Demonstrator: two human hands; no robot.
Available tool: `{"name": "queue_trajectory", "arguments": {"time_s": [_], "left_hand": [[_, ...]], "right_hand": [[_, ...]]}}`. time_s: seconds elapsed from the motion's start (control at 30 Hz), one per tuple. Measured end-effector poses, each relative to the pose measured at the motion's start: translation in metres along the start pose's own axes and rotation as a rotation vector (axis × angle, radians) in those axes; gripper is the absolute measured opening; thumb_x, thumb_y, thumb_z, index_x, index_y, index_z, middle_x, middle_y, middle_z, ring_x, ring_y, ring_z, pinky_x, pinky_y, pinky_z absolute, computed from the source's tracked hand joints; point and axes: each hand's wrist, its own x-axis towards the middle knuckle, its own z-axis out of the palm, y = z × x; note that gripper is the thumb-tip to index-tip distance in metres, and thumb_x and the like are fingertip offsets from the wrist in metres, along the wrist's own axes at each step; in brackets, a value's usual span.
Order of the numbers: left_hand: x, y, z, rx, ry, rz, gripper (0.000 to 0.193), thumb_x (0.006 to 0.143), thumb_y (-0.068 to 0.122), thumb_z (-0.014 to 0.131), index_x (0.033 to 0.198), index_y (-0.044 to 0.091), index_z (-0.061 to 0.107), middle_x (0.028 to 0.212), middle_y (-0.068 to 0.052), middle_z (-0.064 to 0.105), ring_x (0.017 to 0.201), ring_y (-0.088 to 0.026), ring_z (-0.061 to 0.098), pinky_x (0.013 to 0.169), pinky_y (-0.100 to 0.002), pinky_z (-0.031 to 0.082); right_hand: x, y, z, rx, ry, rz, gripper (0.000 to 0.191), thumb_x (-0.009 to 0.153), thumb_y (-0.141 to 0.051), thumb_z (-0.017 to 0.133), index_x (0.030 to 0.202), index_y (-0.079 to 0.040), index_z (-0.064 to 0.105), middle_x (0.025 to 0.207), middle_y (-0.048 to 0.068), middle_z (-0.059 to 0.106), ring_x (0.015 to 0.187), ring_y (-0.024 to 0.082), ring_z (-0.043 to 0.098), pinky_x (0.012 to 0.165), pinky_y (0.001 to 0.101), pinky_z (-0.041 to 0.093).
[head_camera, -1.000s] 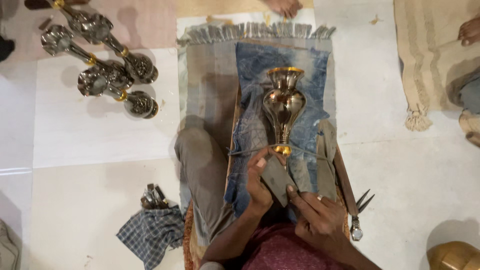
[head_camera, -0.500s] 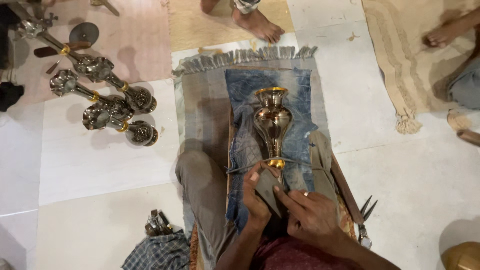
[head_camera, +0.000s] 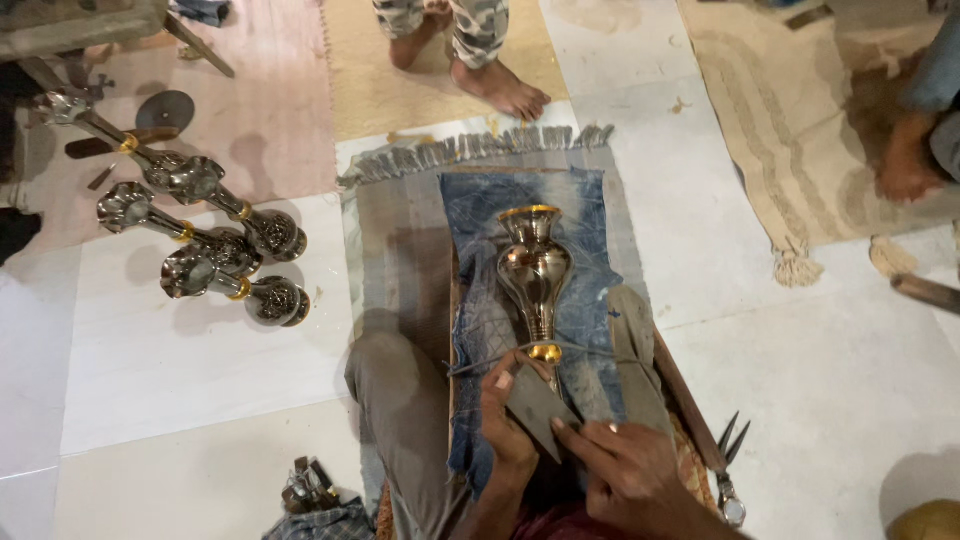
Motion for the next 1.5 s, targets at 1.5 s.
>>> {"name": "queue_trajectory", "arguments": {"time_s": [1.5], "left_hand": [[0.005,-0.011,-0.008,-0.061,0.05,-0.022,0.048,0.095,0.04,0.043,0.087,-0.004,0.058,0.082,-0.013,0.06,0.079,-0.022,0.058,0.078,-0.035,0.047]], "right_hand": [[0.0,0.019,0.01,-0.001,-0.014,0.043,0.048,0.075,0.0,0.071,0.121,-0.012,0.079,0.082,0.014,0.074,0.057,0.025,0.068,0.047,0.0393,0.052]]}}
